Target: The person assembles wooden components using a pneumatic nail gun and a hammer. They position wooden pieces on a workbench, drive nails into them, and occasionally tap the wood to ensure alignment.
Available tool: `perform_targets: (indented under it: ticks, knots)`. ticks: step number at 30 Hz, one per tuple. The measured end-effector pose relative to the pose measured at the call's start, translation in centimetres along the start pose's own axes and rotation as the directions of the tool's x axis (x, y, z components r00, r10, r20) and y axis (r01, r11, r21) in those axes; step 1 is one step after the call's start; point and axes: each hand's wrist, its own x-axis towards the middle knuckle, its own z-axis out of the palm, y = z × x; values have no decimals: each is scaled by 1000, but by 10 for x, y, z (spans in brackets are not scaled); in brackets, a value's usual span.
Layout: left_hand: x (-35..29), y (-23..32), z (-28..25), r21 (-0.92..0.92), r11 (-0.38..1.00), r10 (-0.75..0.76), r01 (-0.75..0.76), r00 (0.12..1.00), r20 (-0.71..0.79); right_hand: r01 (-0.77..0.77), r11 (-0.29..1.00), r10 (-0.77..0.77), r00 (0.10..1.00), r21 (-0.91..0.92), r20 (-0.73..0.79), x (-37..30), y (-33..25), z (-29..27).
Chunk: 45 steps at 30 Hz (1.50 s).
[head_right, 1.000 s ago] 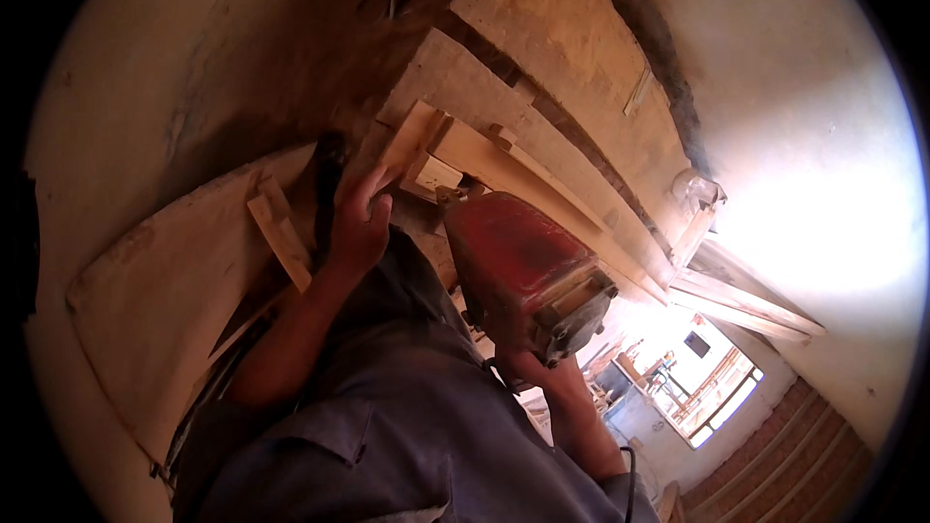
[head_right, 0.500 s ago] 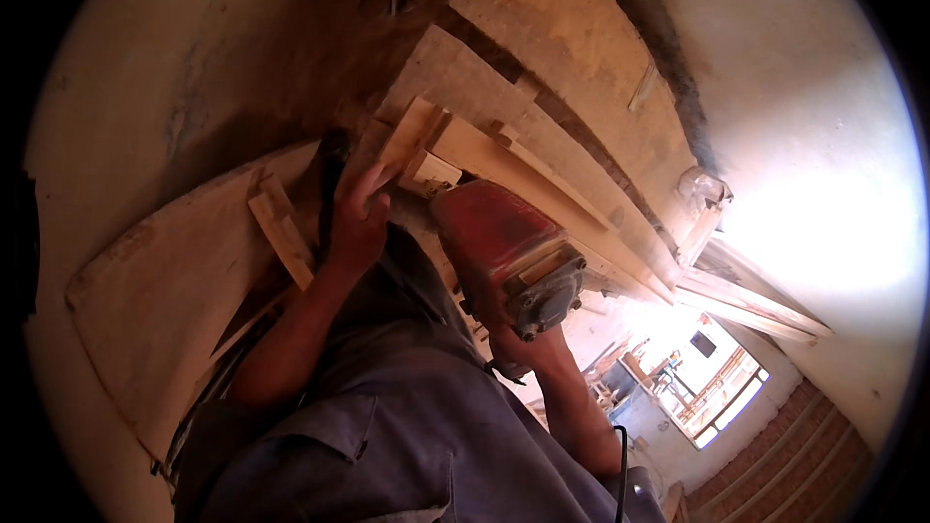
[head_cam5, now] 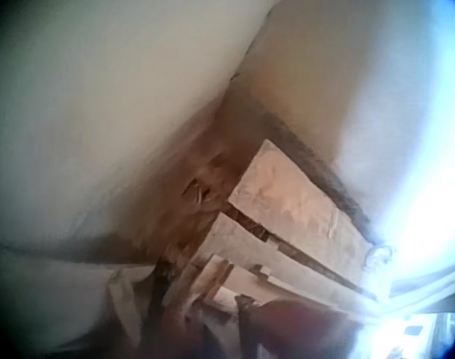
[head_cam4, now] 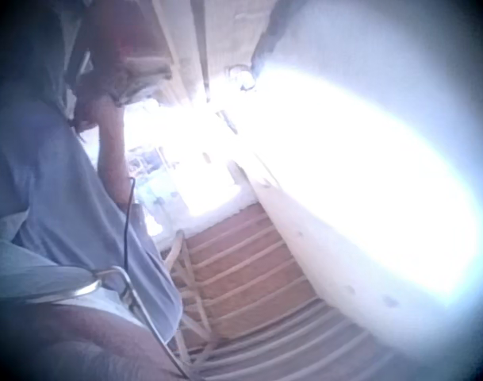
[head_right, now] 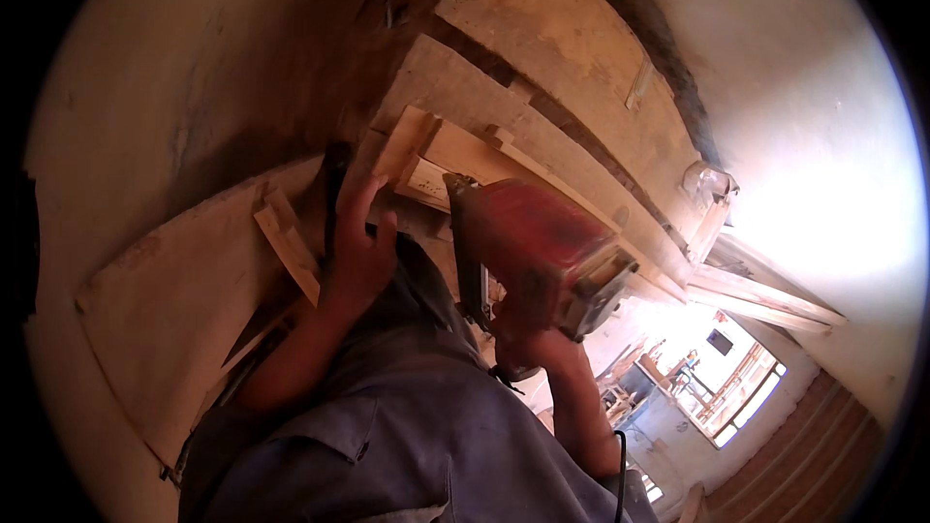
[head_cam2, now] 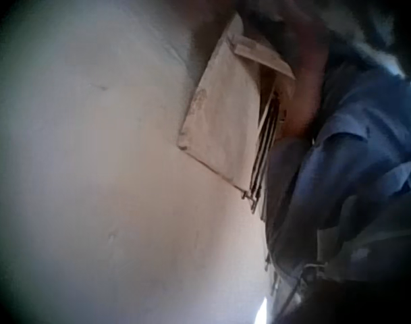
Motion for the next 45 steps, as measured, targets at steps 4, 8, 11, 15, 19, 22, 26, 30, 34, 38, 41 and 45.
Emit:
perform_targets:
  ticks: [4,8,11,15,19,22,26,30,34,38,41,45]
  knots:
    - [-24,29,13,39,930,358,-366,923,142,-154,851,215,974,503,-66,7,-21,-7]
    - [-36,57,30,-71,812,567,-579,755,329,5,728,47,997,686,-57,12,-24,-31]
    - [-38,71,42,-27,713,654,-701,650,388,117,657,-100,993,745,-67,7,-2,-58]
    - [-32,106,64,14,575,724,-818,516,458,264,380,-281,946,887,-161,-4,40,-90]
    - [-40,158,93,48,370,801,-928,344,490,334,62,-463,844,941,-269,-27,81,-124]
    - [-49,183,111,78,204,852,-976,216,476,381,-144,-497,770,913,-399,-38,108,-133]
    - [-48,212,124,6,66,885,-998,61,462,442,-368,-501,647,818,-575,-47,126,-128]
    - [-46,208,118,57,95,955,-994,107,277,427,-533,-529,505,730,-682,-43,133,-116]
    - [-62,226,106,121,70,945,-990,105,309,494,-635,-385,464,594,-798,-54,147,-107]
    - [-36,244,61,-163,239,843,-957,121,524,502,-698,-337,398,510,-853,-51,150,-106]
    - [-25,281,93,-130,431,728,-893,259,634,505,-694,-359,375,513,-855,-43,157,-104]
    - [-28,353,197,-115,814,361,-569,341,868,520,-692,-376,331,500,-865,-42,163,-103]
